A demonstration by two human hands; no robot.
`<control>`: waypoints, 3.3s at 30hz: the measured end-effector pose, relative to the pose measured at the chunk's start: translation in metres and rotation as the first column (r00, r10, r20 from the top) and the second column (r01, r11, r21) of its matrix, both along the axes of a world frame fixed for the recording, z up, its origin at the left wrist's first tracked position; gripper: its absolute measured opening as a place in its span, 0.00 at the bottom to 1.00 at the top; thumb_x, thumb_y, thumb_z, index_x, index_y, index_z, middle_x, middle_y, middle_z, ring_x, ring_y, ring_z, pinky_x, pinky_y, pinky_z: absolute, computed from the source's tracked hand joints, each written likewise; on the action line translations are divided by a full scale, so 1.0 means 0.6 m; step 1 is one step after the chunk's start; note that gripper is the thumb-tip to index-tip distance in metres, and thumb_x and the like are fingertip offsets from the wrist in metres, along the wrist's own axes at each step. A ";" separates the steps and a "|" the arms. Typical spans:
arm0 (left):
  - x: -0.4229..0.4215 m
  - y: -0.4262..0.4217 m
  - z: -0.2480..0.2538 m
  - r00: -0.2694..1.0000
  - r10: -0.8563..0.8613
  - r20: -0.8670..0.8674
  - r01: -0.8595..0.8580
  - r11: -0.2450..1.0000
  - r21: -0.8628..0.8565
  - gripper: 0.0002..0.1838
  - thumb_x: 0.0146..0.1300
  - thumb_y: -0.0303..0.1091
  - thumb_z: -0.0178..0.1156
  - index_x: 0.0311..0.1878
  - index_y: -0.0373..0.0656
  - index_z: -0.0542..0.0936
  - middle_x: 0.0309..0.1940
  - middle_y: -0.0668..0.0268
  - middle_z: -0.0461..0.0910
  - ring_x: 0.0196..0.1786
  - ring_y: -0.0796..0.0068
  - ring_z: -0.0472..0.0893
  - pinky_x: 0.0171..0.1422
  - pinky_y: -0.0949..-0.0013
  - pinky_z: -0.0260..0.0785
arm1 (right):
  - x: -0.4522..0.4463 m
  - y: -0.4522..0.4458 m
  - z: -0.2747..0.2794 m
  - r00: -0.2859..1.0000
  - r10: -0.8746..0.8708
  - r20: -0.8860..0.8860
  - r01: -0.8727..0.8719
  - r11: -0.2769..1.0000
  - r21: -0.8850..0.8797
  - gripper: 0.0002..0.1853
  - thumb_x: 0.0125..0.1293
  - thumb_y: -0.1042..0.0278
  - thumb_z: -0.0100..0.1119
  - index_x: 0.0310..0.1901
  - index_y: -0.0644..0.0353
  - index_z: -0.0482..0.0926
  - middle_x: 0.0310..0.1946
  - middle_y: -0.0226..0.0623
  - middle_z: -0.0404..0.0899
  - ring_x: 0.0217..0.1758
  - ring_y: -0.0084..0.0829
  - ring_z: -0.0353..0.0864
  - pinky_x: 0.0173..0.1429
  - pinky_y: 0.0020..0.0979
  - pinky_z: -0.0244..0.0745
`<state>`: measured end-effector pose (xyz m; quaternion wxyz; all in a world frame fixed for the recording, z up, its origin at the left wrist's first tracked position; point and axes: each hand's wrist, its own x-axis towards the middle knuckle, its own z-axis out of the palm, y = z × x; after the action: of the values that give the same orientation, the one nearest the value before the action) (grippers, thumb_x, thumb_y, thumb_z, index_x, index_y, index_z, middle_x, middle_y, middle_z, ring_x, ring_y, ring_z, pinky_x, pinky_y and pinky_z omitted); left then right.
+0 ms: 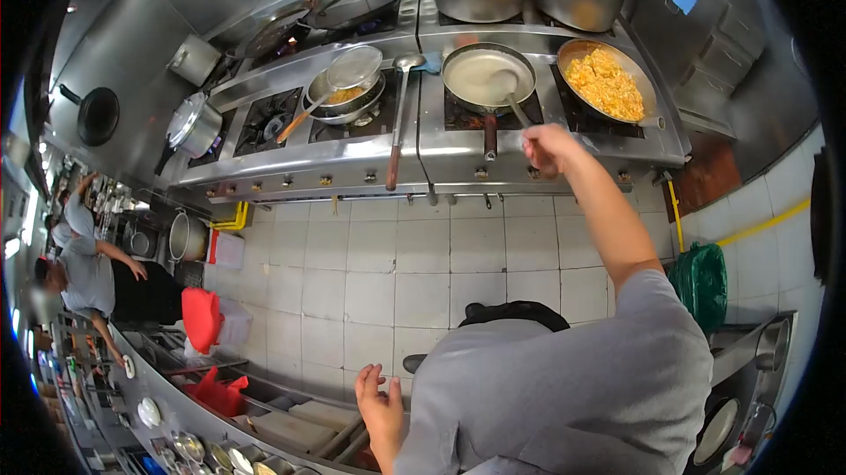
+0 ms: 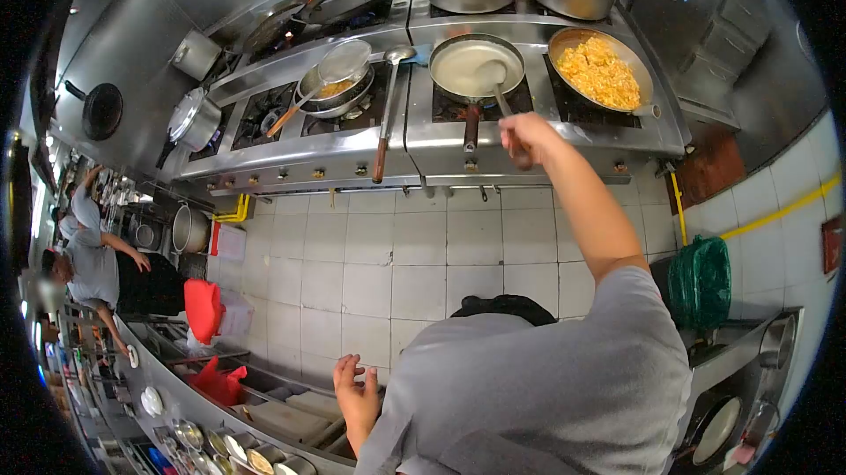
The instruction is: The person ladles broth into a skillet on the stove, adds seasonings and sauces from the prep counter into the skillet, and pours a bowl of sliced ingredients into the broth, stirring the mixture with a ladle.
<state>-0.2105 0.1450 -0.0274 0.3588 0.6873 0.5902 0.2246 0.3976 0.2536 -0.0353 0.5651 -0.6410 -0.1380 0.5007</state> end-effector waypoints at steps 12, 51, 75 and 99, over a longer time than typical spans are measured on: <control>-0.044 -0.015 -0.014 0.991 0.064 -0.115 -0.062 0.998 0.025 0.23 0.64 0.39 0.69 0.58 0.39 0.80 0.59 0.51 0.78 0.57 0.50 0.80 0.61 0.57 0.75 | -0.002 -0.019 -0.086 0.951 0.091 0.297 -0.072 0.995 -0.076 0.21 0.71 0.65 0.56 0.63 0.61 0.72 0.34 0.36 0.79 0.31 0.30 0.80 0.35 0.33 0.78; -1.086 -0.379 0.074 -0.002 0.890 0.456 -0.785 -0.284 0.551 0.32 0.47 0.37 0.81 0.55 0.37 0.79 0.48 0.57 0.85 0.49 0.65 0.84 0.57 0.62 0.75 | -0.353 0.043 -0.057 0.129 -0.278 0.952 -0.011 0.959 0.282 0.27 0.75 0.61 0.57 0.70 0.65 0.68 0.43 0.48 0.83 0.35 0.42 0.83 0.39 0.40 0.78; -0.371 0.281 0.084 0.523 -0.018 -0.852 -0.003 1.000 -0.023 0.46 0.50 0.38 0.70 0.76 0.56 0.66 0.55 0.59 0.81 0.56 0.55 0.83 0.60 0.50 0.75 | -0.728 -0.108 0.141 0.403 0.907 -0.124 -0.914 0.391 -0.109 0.14 0.72 0.72 0.55 0.58 0.58 0.75 0.25 0.25 0.70 0.20 0.19 0.72 0.26 0.23 0.69; -0.223 0.360 0.066 0.367 -0.144 -0.919 0.119 0.987 -0.107 0.27 0.62 0.28 0.59 0.66 0.56 0.77 0.47 0.58 0.87 0.52 0.55 0.87 0.58 0.52 0.76 | -0.667 -0.121 0.102 0.480 0.840 -0.254 -0.868 0.497 0.002 0.03 0.72 0.70 0.55 0.41 0.56 0.72 0.26 0.26 0.71 0.20 0.19 0.71 0.28 0.24 0.67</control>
<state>-0.3444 0.3612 0.0124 -0.0065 0.7361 0.6357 -0.2323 -0.0027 0.1810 0.0261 0.2106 -0.4612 -0.3425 0.7909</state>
